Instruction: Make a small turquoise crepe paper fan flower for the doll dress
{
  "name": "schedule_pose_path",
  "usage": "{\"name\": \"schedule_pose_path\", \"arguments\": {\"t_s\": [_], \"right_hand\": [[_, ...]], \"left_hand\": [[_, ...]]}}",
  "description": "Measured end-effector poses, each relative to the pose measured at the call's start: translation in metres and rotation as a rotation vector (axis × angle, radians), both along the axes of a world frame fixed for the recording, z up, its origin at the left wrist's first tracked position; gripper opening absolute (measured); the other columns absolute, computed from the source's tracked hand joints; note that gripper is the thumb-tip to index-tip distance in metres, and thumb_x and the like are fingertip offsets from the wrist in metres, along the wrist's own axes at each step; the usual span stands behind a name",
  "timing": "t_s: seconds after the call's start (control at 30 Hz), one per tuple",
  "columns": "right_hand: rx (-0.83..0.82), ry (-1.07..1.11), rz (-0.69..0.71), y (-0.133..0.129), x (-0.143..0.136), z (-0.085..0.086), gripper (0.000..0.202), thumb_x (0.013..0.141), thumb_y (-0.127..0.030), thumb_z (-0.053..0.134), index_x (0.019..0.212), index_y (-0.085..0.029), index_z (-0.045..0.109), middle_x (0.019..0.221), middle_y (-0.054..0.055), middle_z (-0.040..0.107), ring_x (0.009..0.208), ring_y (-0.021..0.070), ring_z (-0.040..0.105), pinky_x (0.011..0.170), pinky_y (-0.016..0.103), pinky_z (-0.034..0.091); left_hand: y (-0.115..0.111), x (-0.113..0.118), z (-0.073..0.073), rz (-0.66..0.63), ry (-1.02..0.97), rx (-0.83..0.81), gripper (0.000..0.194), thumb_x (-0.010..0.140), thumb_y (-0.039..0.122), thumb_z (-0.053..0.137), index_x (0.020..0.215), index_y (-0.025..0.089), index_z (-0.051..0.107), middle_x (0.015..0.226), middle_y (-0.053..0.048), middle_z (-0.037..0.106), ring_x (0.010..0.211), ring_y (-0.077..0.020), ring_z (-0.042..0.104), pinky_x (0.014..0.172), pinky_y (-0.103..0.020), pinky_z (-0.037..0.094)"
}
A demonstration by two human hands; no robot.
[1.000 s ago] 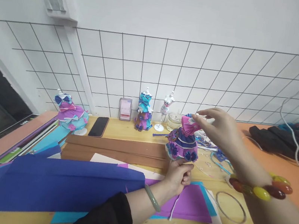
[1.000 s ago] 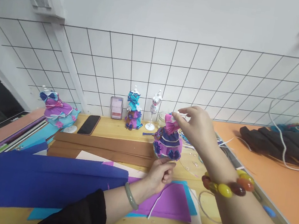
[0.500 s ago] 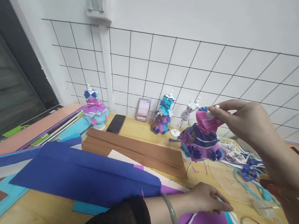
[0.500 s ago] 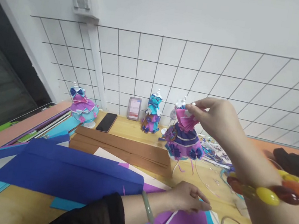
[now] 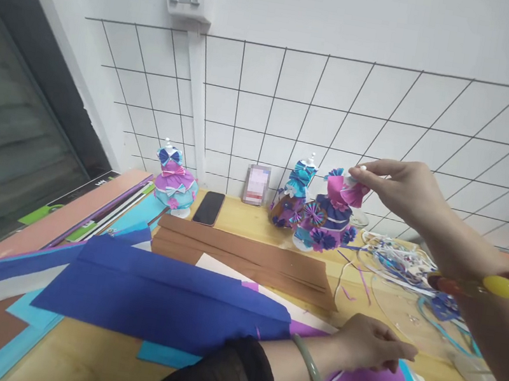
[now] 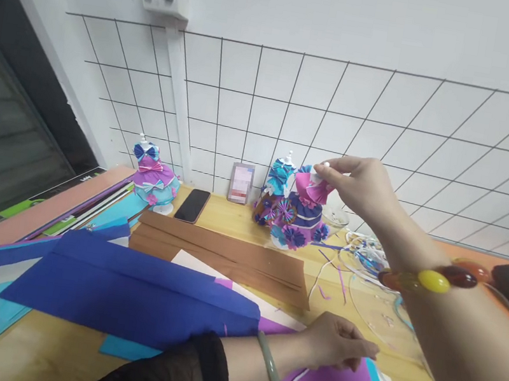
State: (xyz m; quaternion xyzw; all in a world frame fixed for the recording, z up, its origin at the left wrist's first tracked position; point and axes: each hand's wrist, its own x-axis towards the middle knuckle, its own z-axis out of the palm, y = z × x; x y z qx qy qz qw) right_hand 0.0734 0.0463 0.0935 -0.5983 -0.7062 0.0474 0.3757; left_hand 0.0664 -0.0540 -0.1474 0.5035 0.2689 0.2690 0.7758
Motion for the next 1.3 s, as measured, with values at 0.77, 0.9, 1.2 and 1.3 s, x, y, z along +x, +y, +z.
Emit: {"name": "schedule_pose_path", "arguments": {"t_s": [0.77,0.9,1.2,1.3], "right_hand": [[-0.101,-0.02,-0.206,0.013,0.045,-0.038,0.027,0.071,-0.041,0.059,0.076,-0.016,0.068,0.063,0.004,0.066,0.066,0.0172,0.057,0.057,0.026,0.038],[-0.125,-0.043,-0.186,0.014,0.043,-0.036,0.031,0.072,-0.043,0.057,0.068,-0.014,0.067,0.063,0.005,0.066,0.067,0.0173,0.056,0.059,0.026,0.038],[-0.122,0.061,-0.125,0.012,0.044,-0.035,0.039,0.074,-0.043,0.055,0.092,-0.011,0.067,0.069,0.007,0.066,0.059,0.015,0.056,0.057,0.028,0.043],[-0.114,0.069,-0.122,0.014,0.047,-0.036,0.036,0.074,-0.043,0.055,0.091,-0.013,0.067,0.064,0.005,0.065,0.056,0.0153,0.056,0.055,0.029,0.044]], "left_hand": [[-0.001,-0.003,0.01,0.035,0.006,-0.054,0.036,0.06,0.046,0.066,0.072,0.012,0.062,0.053,0.003,0.05,0.046,-0.0041,0.042,0.045,-0.016,0.034],[-0.001,-0.002,0.008,0.037,-0.002,-0.043,0.035,0.06,0.045,0.066,0.071,0.012,0.061,0.052,0.003,0.05,0.045,-0.0041,0.042,0.045,-0.017,0.034],[0.001,0.001,0.005,0.036,0.027,-0.025,0.032,0.063,0.043,0.064,0.07,0.012,0.061,0.049,0.003,0.049,0.042,-0.0041,0.04,0.042,-0.017,0.032],[0.002,0.001,0.006,0.038,0.025,-0.04,0.03,0.064,0.042,0.064,0.071,0.012,0.061,0.048,0.004,0.049,0.041,-0.0041,0.04,0.04,-0.016,0.031]]}}
